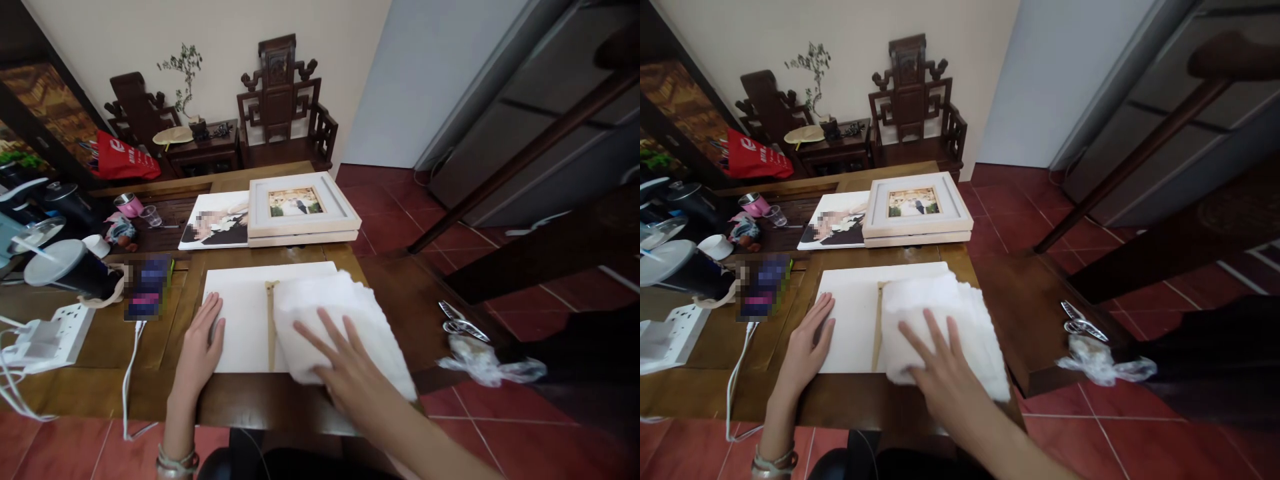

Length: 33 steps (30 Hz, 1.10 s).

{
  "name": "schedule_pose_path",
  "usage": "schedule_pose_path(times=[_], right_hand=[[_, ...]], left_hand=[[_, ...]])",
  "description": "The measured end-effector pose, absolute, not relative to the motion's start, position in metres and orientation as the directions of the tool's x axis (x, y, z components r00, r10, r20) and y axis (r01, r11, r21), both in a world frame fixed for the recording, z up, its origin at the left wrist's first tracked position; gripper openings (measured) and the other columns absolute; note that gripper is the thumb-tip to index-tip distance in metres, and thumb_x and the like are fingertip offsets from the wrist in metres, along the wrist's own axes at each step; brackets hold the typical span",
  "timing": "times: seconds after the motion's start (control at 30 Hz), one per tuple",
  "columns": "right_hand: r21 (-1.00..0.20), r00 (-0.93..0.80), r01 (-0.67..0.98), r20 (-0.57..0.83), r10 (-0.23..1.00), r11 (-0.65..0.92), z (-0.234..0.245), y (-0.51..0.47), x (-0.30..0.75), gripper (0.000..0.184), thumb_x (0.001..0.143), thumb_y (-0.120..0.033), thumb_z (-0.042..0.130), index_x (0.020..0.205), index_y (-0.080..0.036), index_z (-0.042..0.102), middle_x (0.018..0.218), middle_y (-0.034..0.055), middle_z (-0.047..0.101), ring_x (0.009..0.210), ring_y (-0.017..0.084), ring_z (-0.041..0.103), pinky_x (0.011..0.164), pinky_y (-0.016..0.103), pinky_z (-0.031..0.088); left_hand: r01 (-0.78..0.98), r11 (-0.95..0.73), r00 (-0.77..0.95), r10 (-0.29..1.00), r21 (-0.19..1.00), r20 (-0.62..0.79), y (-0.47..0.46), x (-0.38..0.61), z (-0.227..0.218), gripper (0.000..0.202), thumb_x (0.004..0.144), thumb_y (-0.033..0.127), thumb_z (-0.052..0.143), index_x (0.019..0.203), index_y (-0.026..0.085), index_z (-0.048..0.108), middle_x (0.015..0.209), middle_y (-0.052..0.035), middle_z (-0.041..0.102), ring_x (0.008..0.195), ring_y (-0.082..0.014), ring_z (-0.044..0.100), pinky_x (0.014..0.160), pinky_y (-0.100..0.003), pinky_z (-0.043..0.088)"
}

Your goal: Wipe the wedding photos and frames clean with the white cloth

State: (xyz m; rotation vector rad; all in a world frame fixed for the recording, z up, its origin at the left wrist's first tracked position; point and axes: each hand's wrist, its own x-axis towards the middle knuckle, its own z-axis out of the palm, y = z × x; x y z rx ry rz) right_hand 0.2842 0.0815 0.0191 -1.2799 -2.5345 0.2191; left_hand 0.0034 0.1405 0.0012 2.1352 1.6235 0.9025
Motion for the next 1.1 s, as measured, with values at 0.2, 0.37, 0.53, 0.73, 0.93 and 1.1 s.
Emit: schedule_pose_path(times=[0.2, 0.37, 0.53, 0.73, 0.93, 1.1], right_hand=[[-0.377, -0.629, 0.687, 0.119, 0.768, 0.621, 0.033, 0.056, 0.298, 0.044, 0.058, 0.004, 0.045, 0.085, -0.02, 0.07, 0.153, 0.003, 0.031, 0.142, 0.039, 0.007, 0.107, 0.074, 0.018], [-0.403, -0.603, 0.693, 0.13, 0.787, 0.598, 0.033, 0.121, 0.296, 0.049, 0.065, 0.005, 0.043, 0.102, -0.016, 0.068, 0.148, 0.0095, 0.041, 0.142, 0.036, 0.011, 0.107, 0.072, 0.017], [-0.362, -0.583, 0.717, 0.155, 0.797, 0.595, 0.036, 0.178, 0.283, 0.049, 0.072, 0.002, 0.041, 0.112, -0.015, 0.064, 0.145, 0.0131, 0.044, 0.141, 0.036, 0.019, 0.107, 0.071, 0.019], [-0.344, -0.613, 0.708, 0.132, 0.779, 0.616, 0.032, 0.138, 0.28, 0.047, 0.07, 0.004, 0.042, 0.107, -0.014, 0.065, 0.148, 0.0131, 0.04, 0.142, 0.038, 0.015, 0.109, 0.07, 0.017], [-0.441, -0.675, 0.628, 0.103, 0.731, 0.641, 0.04, 0.058, 0.286, 0.046, 0.061, 0.003, 0.043, 0.095, -0.019, 0.067, 0.153, 0.0046, 0.032, 0.143, 0.036, 0.009, 0.11, 0.069, 0.017], [-0.465, -0.627, 0.661, 0.088, 0.774, 0.589, 0.041, 0.089, 0.288, 0.05, 0.063, 0.006, 0.041, 0.099, -0.017, 0.067, 0.15, 0.0071, 0.038, 0.143, 0.033, 0.011, 0.112, 0.066, 0.015]], left_hand=[[0.757, -0.332, 0.184, 0.934, 0.562, 0.305, 0.141, 0.003, 0.002, 0.042, 0.093, 0.026, 0.046, 0.134, 0.018, 0.051, 0.143, -0.0106, 0.048, 0.136, -0.0232, 0.04, 0.114, -0.047, 0.032], [0.746, -0.371, 0.192, 0.915, 0.553, 0.355, 0.142, 0.003, 0.001, 0.039, 0.092, 0.026, 0.047, 0.13, 0.019, 0.055, 0.139, -0.0111, 0.052, 0.134, -0.0238, 0.043, 0.113, -0.049, 0.034], [0.741, -0.367, 0.174, 0.914, 0.562, 0.367, 0.146, 0.002, -0.001, 0.038, 0.092, 0.027, 0.047, 0.127, 0.018, 0.058, 0.138, -0.0129, 0.054, 0.132, -0.0244, 0.045, 0.111, -0.05, 0.035], [0.75, -0.356, 0.173, 0.919, 0.557, 0.355, 0.154, 0.003, -0.001, 0.037, 0.092, 0.029, 0.046, 0.125, 0.015, 0.059, 0.137, -0.0146, 0.054, 0.132, -0.0256, 0.046, 0.111, -0.049, 0.035], [0.759, -0.361, 0.182, 0.917, 0.542, 0.356, 0.153, 0.003, -0.003, 0.039, 0.094, 0.027, 0.044, 0.128, 0.014, 0.056, 0.139, -0.0152, 0.052, 0.134, -0.024, 0.043, 0.113, -0.047, 0.032], [0.757, -0.362, 0.194, 0.919, 0.544, 0.342, 0.153, 0.002, -0.003, 0.04, 0.094, 0.026, 0.045, 0.132, 0.017, 0.053, 0.141, -0.0127, 0.05, 0.136, -0.0234, 0.04, 0.114, -0.048, 0.03]])
